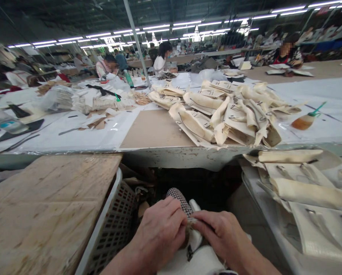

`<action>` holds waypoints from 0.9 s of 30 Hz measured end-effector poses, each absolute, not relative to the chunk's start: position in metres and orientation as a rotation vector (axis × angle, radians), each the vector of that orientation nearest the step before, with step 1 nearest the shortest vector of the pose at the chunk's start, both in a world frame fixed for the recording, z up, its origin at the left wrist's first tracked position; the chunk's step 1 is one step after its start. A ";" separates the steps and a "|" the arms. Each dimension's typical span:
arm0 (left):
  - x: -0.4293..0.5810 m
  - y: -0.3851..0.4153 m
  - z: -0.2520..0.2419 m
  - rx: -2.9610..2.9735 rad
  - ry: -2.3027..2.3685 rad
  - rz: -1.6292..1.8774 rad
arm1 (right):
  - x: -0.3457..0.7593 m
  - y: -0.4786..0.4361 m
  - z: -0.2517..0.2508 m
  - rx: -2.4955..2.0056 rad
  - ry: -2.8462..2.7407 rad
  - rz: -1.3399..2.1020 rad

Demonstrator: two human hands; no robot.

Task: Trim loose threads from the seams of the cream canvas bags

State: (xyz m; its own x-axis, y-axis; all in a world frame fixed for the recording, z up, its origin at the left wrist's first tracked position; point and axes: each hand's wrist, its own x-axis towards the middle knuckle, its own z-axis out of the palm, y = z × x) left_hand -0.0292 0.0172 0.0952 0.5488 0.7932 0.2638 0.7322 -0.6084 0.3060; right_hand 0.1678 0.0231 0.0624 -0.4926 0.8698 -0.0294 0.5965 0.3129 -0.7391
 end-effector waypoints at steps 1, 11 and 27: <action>-0.029 0.017 0.095 2.631 1.302 0.561 | 0.168 0.023 0.062 -1.301 -2.202 1.003; -0.026 0.019 0.092 2.779 1.289 0.607 | 0.165 0.026 0.058 -1.235 -2.310 0.891; -0.026 0.024 0.088 2.716 1.235 0.602 | 0.162 0.037 0.065 -1.241 -2.434 0.882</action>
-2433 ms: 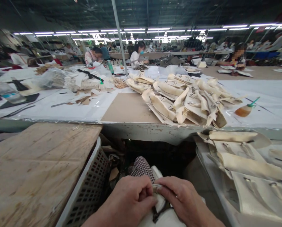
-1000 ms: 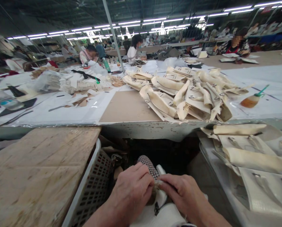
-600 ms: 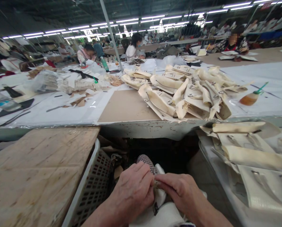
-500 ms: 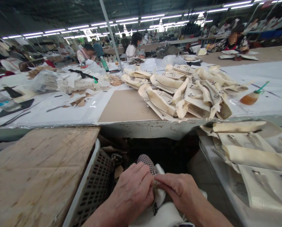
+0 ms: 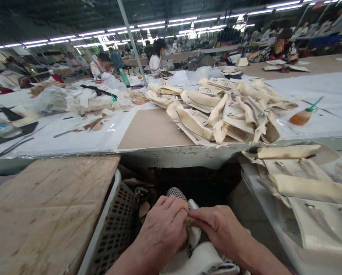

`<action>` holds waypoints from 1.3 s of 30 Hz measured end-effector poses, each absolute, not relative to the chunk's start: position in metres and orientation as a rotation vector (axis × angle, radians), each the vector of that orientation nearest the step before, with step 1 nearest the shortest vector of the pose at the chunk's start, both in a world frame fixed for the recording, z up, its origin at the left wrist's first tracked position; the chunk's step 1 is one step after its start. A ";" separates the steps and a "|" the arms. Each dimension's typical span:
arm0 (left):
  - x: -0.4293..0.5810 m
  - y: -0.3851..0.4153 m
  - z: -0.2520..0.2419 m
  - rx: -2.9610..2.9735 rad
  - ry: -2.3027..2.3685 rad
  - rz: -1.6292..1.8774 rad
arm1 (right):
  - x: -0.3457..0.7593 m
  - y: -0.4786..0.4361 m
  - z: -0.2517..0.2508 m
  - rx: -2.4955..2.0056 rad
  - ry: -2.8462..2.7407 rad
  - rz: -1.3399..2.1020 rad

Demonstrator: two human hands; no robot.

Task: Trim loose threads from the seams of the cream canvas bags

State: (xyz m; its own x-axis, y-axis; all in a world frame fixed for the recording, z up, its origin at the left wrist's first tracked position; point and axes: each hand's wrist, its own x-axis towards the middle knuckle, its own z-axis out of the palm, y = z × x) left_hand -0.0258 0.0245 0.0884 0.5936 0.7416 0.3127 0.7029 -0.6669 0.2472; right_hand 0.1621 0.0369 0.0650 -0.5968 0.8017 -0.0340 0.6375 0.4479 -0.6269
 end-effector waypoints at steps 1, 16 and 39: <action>-0.026 0.024 0.088 2.704 1.245 0.587 | 0.163 0.037 0.064 -1.244 -2.417 0.898; -0.026 0.030 0.092 2.198 1.374 0.553 | 0.171 0.040 0.059 -1.255 -2.301 0.969; -0.004 0.025 0.108 2.861 1.188 0.091 | 0.165 0.033 0.059 -1.279 -2.338 0.881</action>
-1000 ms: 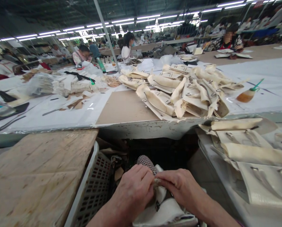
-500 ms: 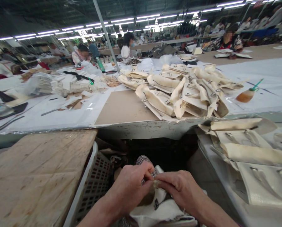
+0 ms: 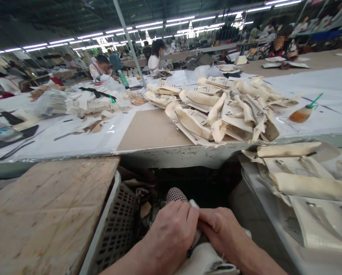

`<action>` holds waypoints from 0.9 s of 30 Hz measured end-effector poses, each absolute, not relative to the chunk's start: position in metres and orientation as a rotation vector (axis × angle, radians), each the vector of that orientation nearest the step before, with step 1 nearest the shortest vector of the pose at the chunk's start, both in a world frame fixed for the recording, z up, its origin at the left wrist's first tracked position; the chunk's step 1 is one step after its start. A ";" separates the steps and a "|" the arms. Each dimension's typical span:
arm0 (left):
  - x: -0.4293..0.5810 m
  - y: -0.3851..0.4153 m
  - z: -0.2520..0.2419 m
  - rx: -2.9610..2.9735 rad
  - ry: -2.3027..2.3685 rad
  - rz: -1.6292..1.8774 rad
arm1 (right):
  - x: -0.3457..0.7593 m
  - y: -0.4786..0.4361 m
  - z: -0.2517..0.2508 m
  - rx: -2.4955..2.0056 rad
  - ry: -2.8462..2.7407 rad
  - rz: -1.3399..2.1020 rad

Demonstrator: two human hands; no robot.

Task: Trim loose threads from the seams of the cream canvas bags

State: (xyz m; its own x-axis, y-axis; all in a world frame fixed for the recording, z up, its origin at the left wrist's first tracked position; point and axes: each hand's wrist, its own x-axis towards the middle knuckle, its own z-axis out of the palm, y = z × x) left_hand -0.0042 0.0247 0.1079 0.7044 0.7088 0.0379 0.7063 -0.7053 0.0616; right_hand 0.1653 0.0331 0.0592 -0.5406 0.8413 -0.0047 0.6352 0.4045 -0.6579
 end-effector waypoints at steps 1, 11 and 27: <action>-0.003 0.025 0.106 2.898 1.170 0.106 | 0.165 0.034 0.059 -1.289 -2.340 0.867; -0.021 0.034 0.099 2.362 1.332 0.437 | 0.166 0.036 0.056 -1.343 -2.268 0.905; -0.033 0.031 0.103 1.855 1.437 0.364 | 0.166 0.032 0.063 -1.325 -2.230 1.027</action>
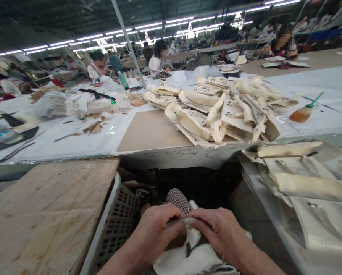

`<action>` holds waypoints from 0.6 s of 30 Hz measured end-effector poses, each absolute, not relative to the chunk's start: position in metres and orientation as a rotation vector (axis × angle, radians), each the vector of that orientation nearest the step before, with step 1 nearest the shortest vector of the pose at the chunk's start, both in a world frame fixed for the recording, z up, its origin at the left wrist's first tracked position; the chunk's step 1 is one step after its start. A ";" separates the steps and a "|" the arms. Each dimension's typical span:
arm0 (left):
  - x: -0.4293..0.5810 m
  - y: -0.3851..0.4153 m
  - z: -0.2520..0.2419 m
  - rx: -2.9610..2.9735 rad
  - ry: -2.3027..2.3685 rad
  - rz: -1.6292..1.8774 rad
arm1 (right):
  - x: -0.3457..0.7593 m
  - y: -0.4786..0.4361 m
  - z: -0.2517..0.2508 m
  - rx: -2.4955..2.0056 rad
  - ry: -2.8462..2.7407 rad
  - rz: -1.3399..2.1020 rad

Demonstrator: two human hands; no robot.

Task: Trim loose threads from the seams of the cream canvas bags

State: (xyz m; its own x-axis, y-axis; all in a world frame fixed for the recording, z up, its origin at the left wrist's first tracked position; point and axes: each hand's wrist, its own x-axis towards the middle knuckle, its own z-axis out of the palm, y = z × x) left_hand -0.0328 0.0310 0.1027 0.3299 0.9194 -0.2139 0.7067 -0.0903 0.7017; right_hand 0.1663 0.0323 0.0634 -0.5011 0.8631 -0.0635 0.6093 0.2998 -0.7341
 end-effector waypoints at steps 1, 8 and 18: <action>-0.033 0.031 0.102 1.880 1.435 0.377 | 0.166 0.032 0.063 -1.323 -2.229 1.033; -0.033 0.031 0.097 1.985 1.395 0.477 | 0.164 0.035 0.062 -1.312 -2.235 1.022; -0.036 0.034 0.102 1.915 1.317 0.443 | 0.166 0.032 0.062 -1.296 -2.199 1.023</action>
State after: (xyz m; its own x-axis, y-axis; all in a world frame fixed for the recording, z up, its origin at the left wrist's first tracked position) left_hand -0.0357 0.0340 0.1020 0.4089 0.9033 -0.1297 0.6409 -0.1832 0.7454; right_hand 0.1656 0.0321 0.0620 -0.4964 0.8675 -0.0320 0.5834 0.3061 -0.7523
